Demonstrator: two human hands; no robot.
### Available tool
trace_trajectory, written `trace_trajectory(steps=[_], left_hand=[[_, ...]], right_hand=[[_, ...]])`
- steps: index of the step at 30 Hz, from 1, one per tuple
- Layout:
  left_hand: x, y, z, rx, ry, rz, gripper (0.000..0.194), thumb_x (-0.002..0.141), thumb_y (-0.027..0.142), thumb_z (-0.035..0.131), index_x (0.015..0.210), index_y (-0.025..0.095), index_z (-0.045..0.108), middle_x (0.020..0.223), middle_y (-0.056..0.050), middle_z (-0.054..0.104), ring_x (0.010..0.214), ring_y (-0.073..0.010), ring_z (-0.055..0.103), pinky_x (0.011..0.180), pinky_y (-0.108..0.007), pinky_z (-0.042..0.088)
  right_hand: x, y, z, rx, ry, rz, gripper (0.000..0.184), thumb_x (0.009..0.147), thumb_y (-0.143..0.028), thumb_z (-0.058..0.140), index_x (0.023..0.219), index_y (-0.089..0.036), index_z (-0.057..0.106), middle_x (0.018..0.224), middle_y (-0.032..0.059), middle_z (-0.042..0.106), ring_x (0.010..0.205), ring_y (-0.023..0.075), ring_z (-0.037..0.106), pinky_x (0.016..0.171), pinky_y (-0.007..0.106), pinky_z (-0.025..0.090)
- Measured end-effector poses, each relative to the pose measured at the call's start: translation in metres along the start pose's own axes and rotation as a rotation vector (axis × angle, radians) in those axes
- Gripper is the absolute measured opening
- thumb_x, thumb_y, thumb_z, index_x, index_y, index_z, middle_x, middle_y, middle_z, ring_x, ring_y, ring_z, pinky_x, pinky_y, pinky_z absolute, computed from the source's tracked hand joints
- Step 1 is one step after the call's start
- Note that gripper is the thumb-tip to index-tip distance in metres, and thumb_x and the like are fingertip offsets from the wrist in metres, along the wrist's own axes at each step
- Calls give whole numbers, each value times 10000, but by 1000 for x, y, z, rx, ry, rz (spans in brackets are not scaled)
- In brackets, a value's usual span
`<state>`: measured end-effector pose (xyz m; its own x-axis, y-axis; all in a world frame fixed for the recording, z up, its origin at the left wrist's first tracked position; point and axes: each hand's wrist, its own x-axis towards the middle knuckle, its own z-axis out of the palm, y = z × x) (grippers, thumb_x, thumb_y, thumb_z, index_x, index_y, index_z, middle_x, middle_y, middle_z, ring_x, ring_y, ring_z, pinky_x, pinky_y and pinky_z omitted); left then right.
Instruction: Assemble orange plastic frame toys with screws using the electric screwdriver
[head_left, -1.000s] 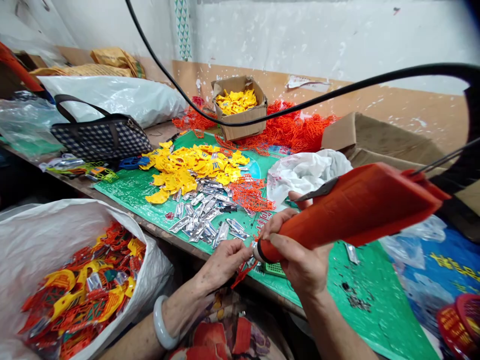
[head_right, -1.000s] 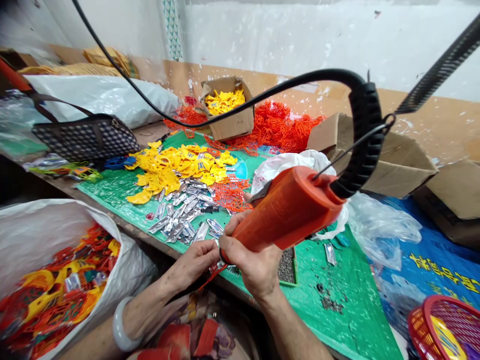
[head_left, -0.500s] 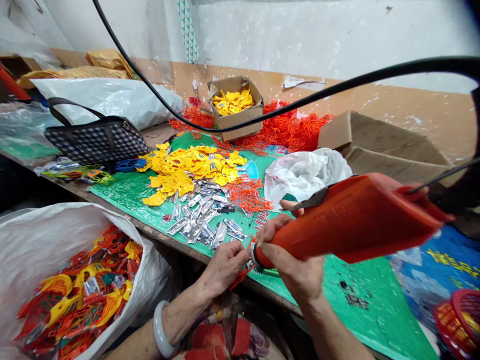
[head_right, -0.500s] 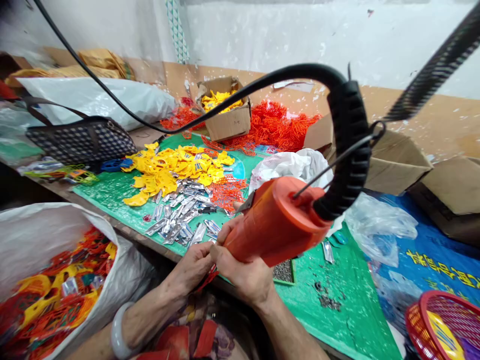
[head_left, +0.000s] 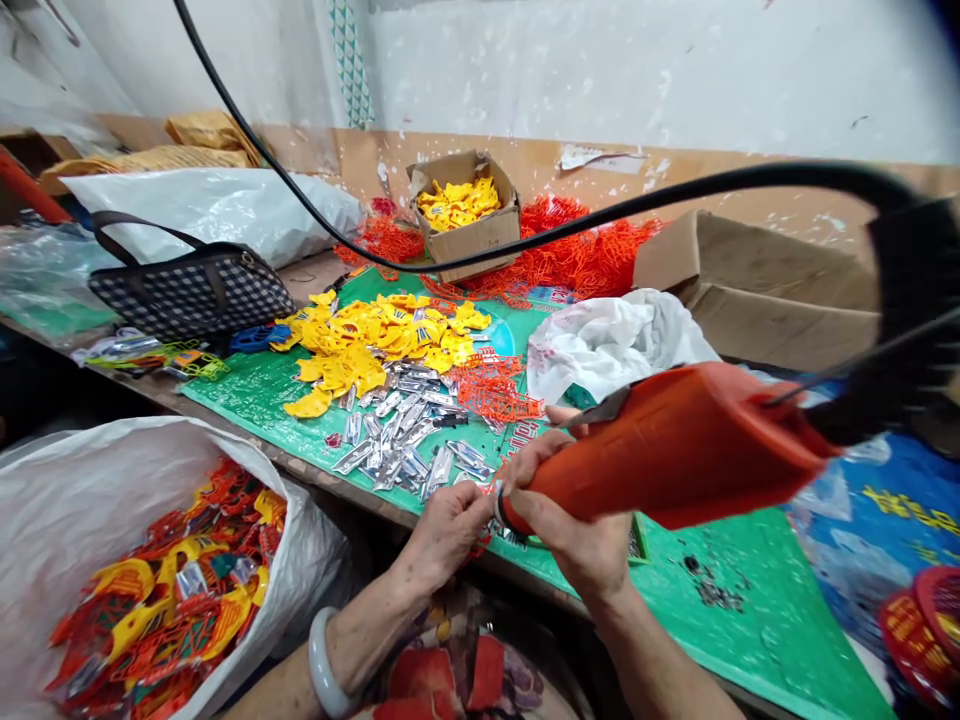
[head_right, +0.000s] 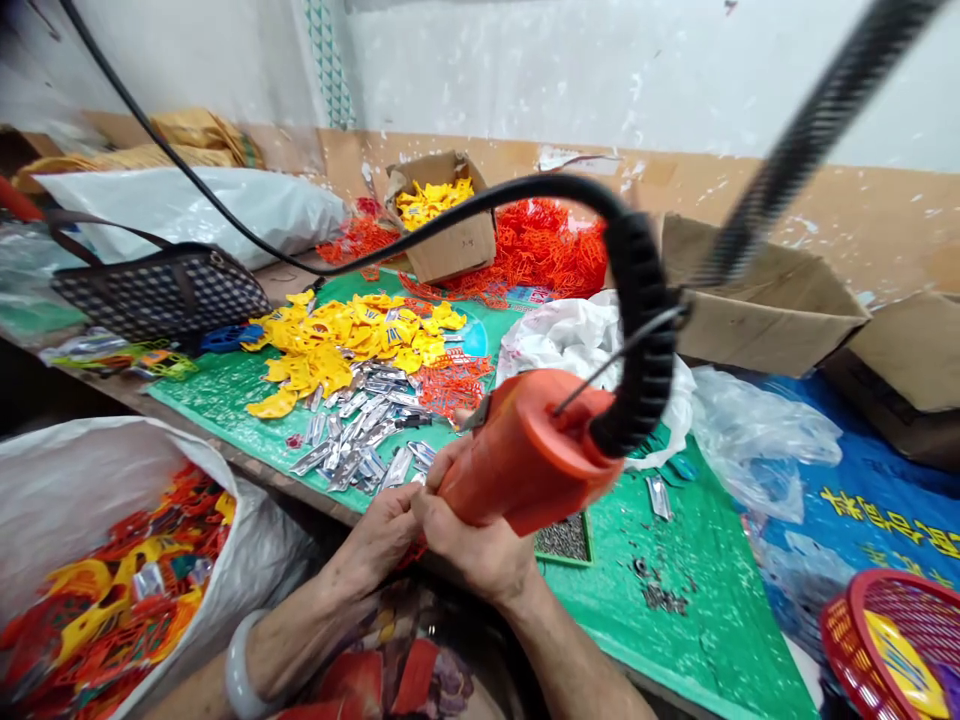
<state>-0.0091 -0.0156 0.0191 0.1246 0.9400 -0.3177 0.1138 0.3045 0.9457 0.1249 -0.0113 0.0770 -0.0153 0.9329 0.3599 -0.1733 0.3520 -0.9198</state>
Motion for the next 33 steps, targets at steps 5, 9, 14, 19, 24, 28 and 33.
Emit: trace_trajectory(steps=[5, 9, 14, 19, 24, 28, 33], left_hand=[[-4, 13, -8, 85, 24, 25, 393, 738, 514, 593, 549, 196, 461, 551, 59, 369, 570, -115, 299, 533, -259, 219], [-7, 13, -10, 53, 5, 12, 373, 777, 485, 569, 570, 207, 430, 551, 75, 338, 554, -108, 273, 528, -265, 207], [-6, 9, -13, -1, 5, -13, 257, 776, 356, 544, 595, 209, 438, 520, 89, 351, 510, -97, 275, 524, -259, 216], [-9, 10, -22, -201, -67, 8, 93, 703, 228, 585, 668, 181, 513, 606, 64, 462, 585, -99, 363, 593, -236, 288], [-7, 8, -29, -531, -115, 86, 122, 792, 275, 614, 814, 156, 623, 779, -5, 607, 763, -143, 542, 765, -265, 411], [-2, 4, -32, -833, -92, 35, 169, 787, 323, 692, 845, 179, 627, 838, -28, 665, 767, -166, 630, 749, -299, 487], [0, -2, -37, -995, -6, -65, 253, 694, 305, 793, 730, 190, 571, 685, 15, 640, 620, -152, 625, 667, -314, 527]], right_hand=[[7, -7, -5, 87, 51, -33, 287, 699, -181, 700, 955, -236, 581, 740, -44, 569, 655, 135, 587, 699, 355, 556], [18, -16, -10, 183, 147, -53, 322, 676, -148, 713, 967, -232, 602, 725, -51, 595, 607, 134, 592, 632, 337, 527], [34, -13, -30, 49, 306, -102, 171, 616, -163, 769, 739, -174, 651, 693, -12, 629, 594, 152, 582, 628, 342, 494], [48, 3, -67, -302, 453, -34, 278, 592, -324, 819, 737, -139, 670, 730, 38, 650, 648, 204, 593, 657, 375, 499], [57, -3, -89, -929, 673, -123, 854, 621, -514, 792, 1330, -136, 504, 1173, 188, 606, 1052, 417, 572, 852, 581, 467], [59, -6, -67, -1274, 695, -814, 1085, 602, -351, 855, 1497, -146, 275, 1396, 263, 421, 1289, 480, 388, 993, 634, 372], [108, 27, -3, -1274, -216, -437, 276, 912, -255, 540, 1171, -181, 602, 1125, 122, 632, 1135, 264, 552, 1025, 465, 415]])
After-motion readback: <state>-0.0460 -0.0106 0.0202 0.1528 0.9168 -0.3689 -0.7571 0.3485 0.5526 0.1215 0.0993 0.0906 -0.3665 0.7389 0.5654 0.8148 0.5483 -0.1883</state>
